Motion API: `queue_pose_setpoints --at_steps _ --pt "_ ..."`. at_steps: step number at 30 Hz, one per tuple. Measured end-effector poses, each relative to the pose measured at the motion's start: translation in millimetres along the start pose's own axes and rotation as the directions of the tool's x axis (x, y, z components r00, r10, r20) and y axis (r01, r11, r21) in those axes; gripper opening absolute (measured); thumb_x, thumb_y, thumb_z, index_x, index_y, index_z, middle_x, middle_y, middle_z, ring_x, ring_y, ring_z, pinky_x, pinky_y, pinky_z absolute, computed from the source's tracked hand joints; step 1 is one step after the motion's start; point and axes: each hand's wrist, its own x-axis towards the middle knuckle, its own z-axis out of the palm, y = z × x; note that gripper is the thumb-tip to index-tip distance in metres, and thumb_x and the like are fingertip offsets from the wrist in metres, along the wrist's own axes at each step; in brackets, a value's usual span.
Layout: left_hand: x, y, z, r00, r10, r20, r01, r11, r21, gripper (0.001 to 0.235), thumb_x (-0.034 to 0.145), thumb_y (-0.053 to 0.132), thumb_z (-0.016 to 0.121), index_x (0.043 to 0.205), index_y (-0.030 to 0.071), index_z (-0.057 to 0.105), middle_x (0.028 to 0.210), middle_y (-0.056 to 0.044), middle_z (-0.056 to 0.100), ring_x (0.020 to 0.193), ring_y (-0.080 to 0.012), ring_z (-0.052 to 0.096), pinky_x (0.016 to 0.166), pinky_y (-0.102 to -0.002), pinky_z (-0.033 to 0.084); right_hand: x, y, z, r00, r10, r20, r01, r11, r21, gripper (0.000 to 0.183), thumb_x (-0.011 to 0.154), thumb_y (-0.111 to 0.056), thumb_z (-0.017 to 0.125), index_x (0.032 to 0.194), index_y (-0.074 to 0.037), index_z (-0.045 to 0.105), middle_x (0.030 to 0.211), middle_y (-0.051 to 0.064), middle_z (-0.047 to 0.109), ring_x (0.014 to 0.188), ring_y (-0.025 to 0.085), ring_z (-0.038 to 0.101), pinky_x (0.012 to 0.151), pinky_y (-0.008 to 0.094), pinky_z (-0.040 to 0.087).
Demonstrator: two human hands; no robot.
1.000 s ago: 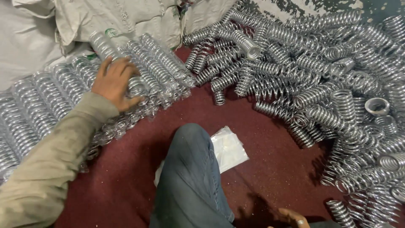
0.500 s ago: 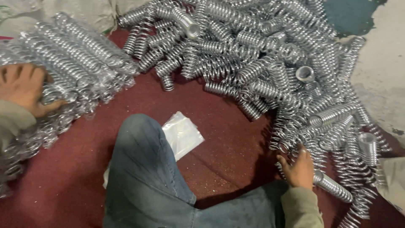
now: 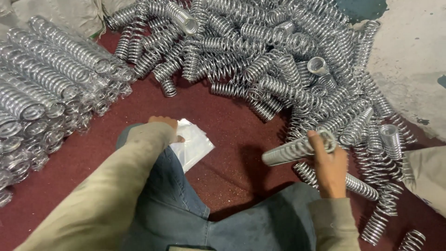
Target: The person sits on the floor and places individual metal springs into clear plastic bags, one at a time, and stacks the filled bags to their left.
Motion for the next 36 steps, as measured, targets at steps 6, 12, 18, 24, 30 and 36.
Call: queue_pose_setpoints --at_steps 6,12,18,24,30,36 --pt "65 -3 44 0.992 -0.124 -0.012 0.123 0.992 -0.024 0.033 0.082 0.045 0.080 0.104 0.019 0.080 0.098 -0.008 0.081 0.101 -0.0323 0.075 0.086 -0.050 0.050 -54 -37 62 0.920 0.135 0.369 -0.101 0.989 -0.111 0.074 0.077 -0.069 0.074 0.112 -0.004 0.070 0.100 0.025 0.073 0.101 0.039 0.069 0.096 0.050 0.052" --pt "-9 11 -6 0.999 -0.048 0.003 0.048 0.996 -0.070 0.044 0.091 0.044 0.068 0.121 0.013 0.075 0.120 -0.014 0.077 0.118 -0.0345 0.070 0.099 -0.053 0.047 -80 -66 76 0.905 0.153 0.397 -0.057 0.969 -0.242 0.077 0.079 -0.079 0.064 0.126 -0.018 0.058 0.118 0.021 0.073 0.121 0.043 0.065 0.103 0.054 0.050" --pt "58 -3 49 0.990 -0.082 -0.119 0.078 0.996 -0.036 0.017 0.087 0.018 0.071 0.102 0.013 0.079 0.104 -0.011 0.079 0.106 -0.0345 0.074 0.096 -0.056 0.047 -88 -53 81 0.946 0.065 0.318 -0.005 0.983 -0.185 0.072 0.084 -0.073 0.065 0.126 -0.016 0.058 0.122 0.018 0.068 0.124 0.041 0.062 0.102 0.056 0.050" --pt "11 2 26 0.813 -0.123 -0.569 0.046 0.988 -0.147 0.013 0.095 0.010 0.062 0.100 0.008 0.074 0.092 -0.011 0.076 0.092 -0.0328 0.075 0.089 -0.051 0.048 -85 -41 89 0.955 -0.257 0.148 0.234 0.960 0.155 0.065 0.085 -0.050 0.079 0.128 -0.007 0.055 0.125 0.018 0.056 0.126 0.043 0.056 0.107 0.056 0.045" --pt "-85 50 -31 0.191 0.100 -0.976 -0.683 0.728 -0.059 0.008 0.106 0.020 0.061 0.109 0.014 0.065 0.091 -0.002 0.072 0.073 -0.0261 0.073 0.062 -0.037 0.058 -88 -77 64 0.816 -0.577 -0.008 0.563 0.792 0.237 0.064 0.084 -0.033 0.086 0.130 -0.002 0.054 0.122 0.021 0.054 0.123 0.045 0.053 0.107 0.061 0.040" --pt "-204 90 -52 0.599 0.180 -0.780 -0.799 0.077 -0.596 0.018 0.098 0.020 0.065 0.101 0.005 0.075 0.072 -0.005 0.070 0.053 -0.0170 0.061 0.048 -0.026 0.049 -97 -83 50 0.690 -0.714 -0.117 0.709 0.635 0.307 0.006 0.097 -0.011 0.069 0.099 -0.005 0.067 0.090 0.009 0.065 0.084 0.026 0.064 0.077 0.037 0.052"
